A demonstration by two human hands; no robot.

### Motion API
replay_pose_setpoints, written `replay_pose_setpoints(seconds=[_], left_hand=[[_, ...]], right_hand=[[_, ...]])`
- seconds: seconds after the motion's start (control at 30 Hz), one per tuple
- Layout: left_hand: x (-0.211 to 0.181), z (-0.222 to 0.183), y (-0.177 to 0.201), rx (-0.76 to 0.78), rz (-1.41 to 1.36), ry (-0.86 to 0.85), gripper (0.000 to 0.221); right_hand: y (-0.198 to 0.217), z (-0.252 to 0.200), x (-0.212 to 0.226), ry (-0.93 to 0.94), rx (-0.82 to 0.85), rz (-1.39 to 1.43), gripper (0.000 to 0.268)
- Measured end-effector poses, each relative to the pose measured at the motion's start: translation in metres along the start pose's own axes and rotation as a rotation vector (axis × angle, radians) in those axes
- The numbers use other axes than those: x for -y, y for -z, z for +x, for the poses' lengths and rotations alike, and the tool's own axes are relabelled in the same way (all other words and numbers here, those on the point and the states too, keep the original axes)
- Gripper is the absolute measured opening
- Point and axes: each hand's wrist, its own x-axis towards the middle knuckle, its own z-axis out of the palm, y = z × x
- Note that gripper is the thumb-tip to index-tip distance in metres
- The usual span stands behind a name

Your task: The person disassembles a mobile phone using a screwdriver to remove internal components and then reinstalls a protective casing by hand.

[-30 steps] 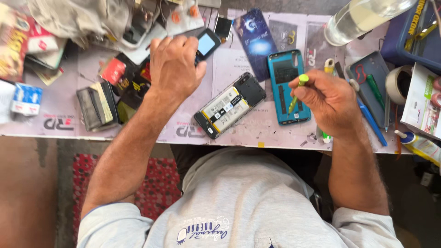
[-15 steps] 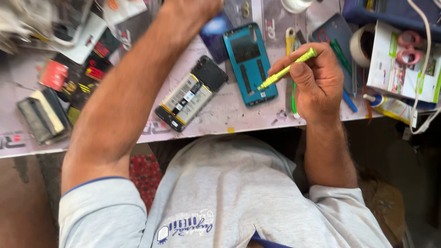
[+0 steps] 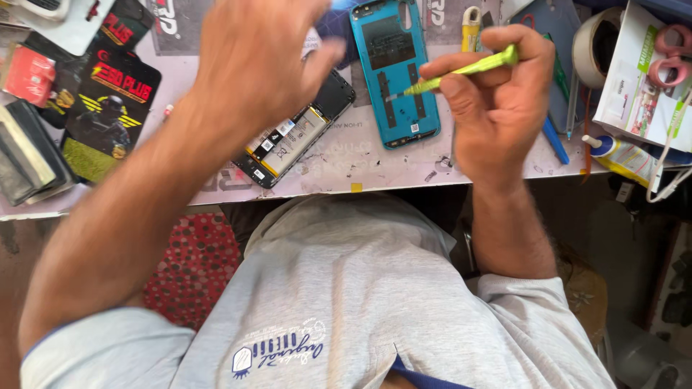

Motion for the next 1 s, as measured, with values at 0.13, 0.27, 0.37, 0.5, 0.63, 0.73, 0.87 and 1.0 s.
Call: replay_pose_setpoints(seconds=[0.13,0.27,0.37,0.5,0.63,0.73,0.87,1.0], left_hand=[[-0.021,-0.045,0.003,-0.005,-0.020,0.017,0.049],[-0.025,-0.060,-0.009,0.002,-0.024,0.005,0.053],[-0.022,-0.063,-0.016,0.006,0.103,-0.013,0.047],[-0.021,-0.064,-0.016,0.023,0.094,-0.006,0.043],[-0.022,-0.057,-0.011,0.002,0.059,-0.012,0.045],[-0.023,-0.052,-0.004,-0.046,0.026,-0.012,0.044],[-0.023,-0.051,0.005,-0.130,-0.029,0.033,0.031],[-0.030,-0.049,-0.001,-0.148,-0.088,0.057,0.013]], right_hand=[[-0.007,0.001,-0.001,0.158,0.011,-0.332,0.048],[-0.005,0.008,-0.006,0.202,0.053,-0.417,0.048],[-0.005,0.015,-0.011,0.205,0.082,-0.442,0.047],[-0.010,0.017,-0.012,0.226,0.096,-0.489,0.046],[-0.010,0.021,-0.013,0.232,0.105,-0.531,0.048],[-0.011,0.022,-0.015,0.222,0.126,-0.466,0.046],[-0.011,0.024,-0.016,0.171,0.135,-0.448,0.047],[-0.011,0.022,-0.016,0.184,0.109,-0.469,0.048]])
